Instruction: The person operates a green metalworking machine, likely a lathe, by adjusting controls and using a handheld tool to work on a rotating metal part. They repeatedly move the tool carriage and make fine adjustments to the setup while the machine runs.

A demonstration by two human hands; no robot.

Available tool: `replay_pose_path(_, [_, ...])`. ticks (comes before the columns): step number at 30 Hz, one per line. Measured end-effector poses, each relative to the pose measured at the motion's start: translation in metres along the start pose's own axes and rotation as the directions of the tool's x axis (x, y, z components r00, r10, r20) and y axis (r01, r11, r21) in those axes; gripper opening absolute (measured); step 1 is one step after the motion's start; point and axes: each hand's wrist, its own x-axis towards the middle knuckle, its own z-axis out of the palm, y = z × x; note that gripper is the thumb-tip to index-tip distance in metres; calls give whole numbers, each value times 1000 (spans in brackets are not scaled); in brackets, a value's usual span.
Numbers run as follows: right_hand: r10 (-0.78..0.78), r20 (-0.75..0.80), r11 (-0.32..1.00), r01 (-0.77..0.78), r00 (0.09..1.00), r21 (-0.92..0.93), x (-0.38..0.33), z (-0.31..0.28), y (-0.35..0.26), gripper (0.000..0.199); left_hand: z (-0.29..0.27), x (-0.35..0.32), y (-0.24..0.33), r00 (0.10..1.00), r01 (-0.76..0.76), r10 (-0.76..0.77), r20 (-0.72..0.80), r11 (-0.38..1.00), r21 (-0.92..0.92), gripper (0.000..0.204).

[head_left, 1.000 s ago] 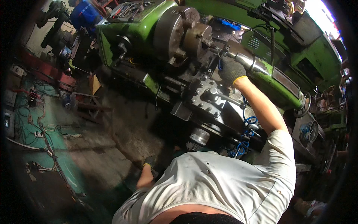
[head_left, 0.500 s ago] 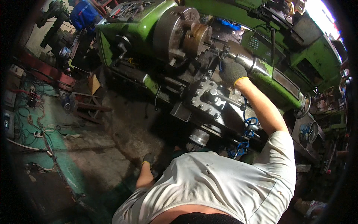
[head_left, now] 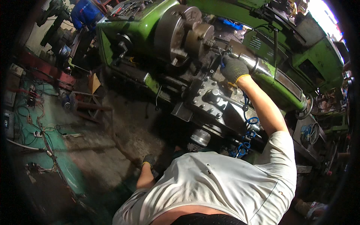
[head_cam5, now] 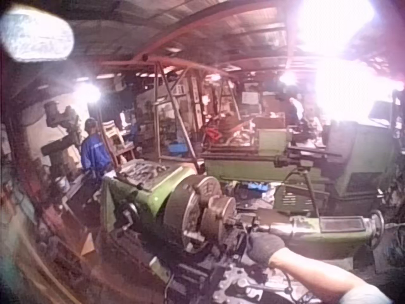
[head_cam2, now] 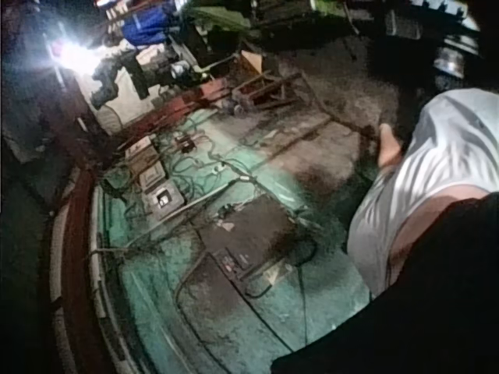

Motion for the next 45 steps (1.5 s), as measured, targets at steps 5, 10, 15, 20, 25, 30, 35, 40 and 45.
replay_pose_path(5, [-22,-50,1000,22,998,-19,3,4,6,38,-18,-11,15,993,48,-40,109,996,-69,57])
replay_pose_path(10, [-20,-51,998,17,998,-61,2,-1,3,39,-6,-11,0,1000,-7,6,-11,998,-62,53])
replay_pose_path(15, [-35,-77,999,37,996,26,15,7,6,36,-39,39,-10,980,135,-140,-141,990,-42,40])
replay_pose_path(20, [7,-67,998,-2,998,65,19,16,41,37,-373,90,224,810,-417,-133,-571,553,-721,30])
replay_pose_path(25, [55,-1,939,-51,998,341,5,-13,39,44,-563,156,408,611,-681,220,-760,636,-363,32])
replay_pose_path(30, [130,94,892,-158,987,424,0,-45,25,44,-569,333,496,860,-403,280,-426,886,-230,52])
replay_pose_path(35, [123,-21,907,-104,992,408,-5,-24,53,49,-543,407,528,946,-186,-108,-306,592,-784,61])
replay_pose_path(40, [102,-31,894,-78,994,441,-14,-16,62,54,-531,422,542,938,-105,-250,-241,457,-883,57])
replay_pose_path(45, [26,-54,893,1,998,451,0,-13,50,54,-534,441,505,898,-229,-262,-353,408,-884,68])
